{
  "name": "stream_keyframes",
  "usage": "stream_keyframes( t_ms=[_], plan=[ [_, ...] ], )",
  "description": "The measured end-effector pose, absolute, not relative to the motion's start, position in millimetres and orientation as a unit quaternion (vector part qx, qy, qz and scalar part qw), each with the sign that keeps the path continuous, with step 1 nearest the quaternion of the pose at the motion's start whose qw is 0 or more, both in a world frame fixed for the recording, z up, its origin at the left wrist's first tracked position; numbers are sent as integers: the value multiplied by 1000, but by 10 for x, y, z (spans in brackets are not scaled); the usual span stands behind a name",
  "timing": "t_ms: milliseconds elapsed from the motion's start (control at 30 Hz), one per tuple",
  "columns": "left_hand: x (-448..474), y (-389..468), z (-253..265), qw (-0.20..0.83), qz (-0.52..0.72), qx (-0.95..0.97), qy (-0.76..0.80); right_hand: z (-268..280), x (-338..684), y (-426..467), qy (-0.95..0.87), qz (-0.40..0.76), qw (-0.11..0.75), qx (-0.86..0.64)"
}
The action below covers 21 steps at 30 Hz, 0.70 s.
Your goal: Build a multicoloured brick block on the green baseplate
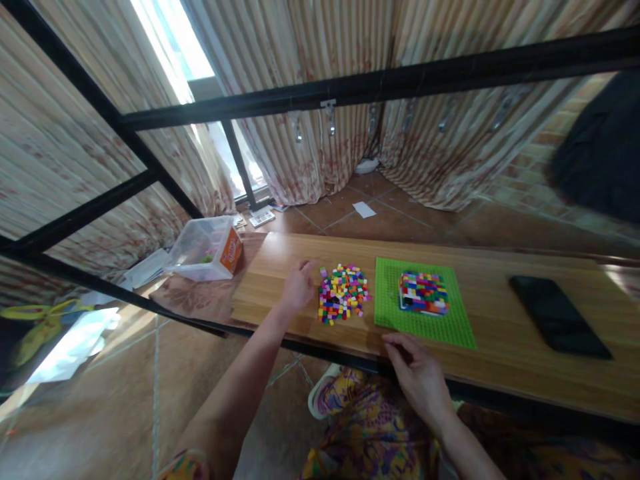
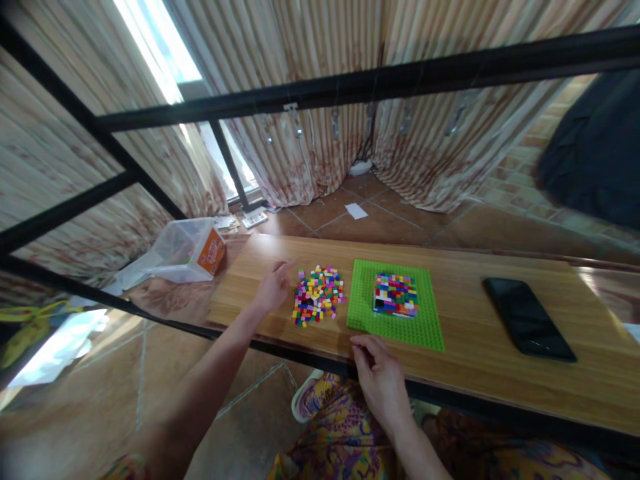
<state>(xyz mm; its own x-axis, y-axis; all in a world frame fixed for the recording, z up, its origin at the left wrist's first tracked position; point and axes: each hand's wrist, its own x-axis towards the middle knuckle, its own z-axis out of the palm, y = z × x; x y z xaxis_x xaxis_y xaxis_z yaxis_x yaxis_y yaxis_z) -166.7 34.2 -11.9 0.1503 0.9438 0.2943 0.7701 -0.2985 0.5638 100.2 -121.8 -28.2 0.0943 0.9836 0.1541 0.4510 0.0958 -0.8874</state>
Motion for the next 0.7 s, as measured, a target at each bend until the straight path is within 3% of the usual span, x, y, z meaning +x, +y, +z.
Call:
stream_keyframes(
  t_ms=[167,333,533,700],
  plan=[
    [-1668,667,-83,146,182,831,506,-263,1037,-1269,-583,312,440,-608],
    [-1663,744,-84,135,158,856,473,-227,1028,-1288,-568,332,450,-603],
    [-1770,667,-32,153,202,813,524,-168,1016,-1272,-563,337,457,-601],
    [-1526,7,39,271,321,726,544,-182,985,-1282,-526,368,471,-604]
  ],
)
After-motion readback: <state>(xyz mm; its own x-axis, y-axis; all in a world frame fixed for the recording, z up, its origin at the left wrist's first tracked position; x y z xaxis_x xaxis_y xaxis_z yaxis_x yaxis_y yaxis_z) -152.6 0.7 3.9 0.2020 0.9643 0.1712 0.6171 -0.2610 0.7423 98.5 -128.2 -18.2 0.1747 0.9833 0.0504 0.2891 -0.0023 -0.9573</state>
